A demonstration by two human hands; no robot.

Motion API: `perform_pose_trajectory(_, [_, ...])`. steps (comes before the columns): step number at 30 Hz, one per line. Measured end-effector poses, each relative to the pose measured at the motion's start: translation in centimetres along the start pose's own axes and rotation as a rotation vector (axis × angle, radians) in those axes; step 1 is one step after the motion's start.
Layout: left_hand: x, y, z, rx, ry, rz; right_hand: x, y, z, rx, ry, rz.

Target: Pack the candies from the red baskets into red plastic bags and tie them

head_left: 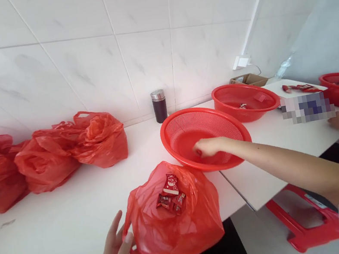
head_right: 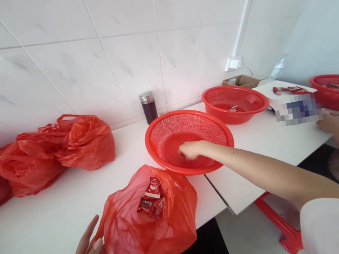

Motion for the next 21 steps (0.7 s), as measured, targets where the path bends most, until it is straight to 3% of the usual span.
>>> perform_pose_trajectory(2, [-0.9,-0.1,-1.2,-0.036,0.007,-0.026,-1.7,1.2,-1.8,0.083,-0.027,-0.095])
perform_pose_trajectory(5, [-1.4,-0.3,-1.9,-0.121,-0.016,-0.022,-6.4,4.0,-3.0,0.221,-0.179,-0.395])
perform_pose_trajectory(7, [-0.9,-0.5,-1.7,-0.136,-0.035,0.011,-10.0,5.7,-1.8,0.192,-0.228,-0.577])
perform_pose_trajectory(10, [0.7,-0.5,-1.4,-0.091,-0.004,0.084,-13.5,6.9,1.8,0.088,-0.001,-0.661])
perform_pose_trajectory(13, [2.6,-0.2,-2.2,0.04,0.079,0.136,-13.8,6.9,5.6,-0.074,0.385,-0.663])
perform_pose_trajectory(15, [3.9,0.2,-3.4,0.135,0.124,0.178,-12.8,6.9,6.7,-0.131,0.578,-0.618])
perform_pose_trajectory(18, [6.1,0.7,-4.8,0.187,0.126,0.266,-11.7,7.6,4.9,-0.019,0.696,-0.548])
perform_pose_trajectory(21, [8.9,1.4,-5.3,0.191,0.044,0.365,-12.0,9.6,0.7,0.173,0.639,-0.595])
Point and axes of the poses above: each hand's wrist, its own y-axis away from the middle knuckle, its own z-axis out of the palm, x = y × z, the point moved 5 cm from there along -y, towards the middle knuckle, and after that the axes turned 13 degrees about -x, right-handed, at the moved point
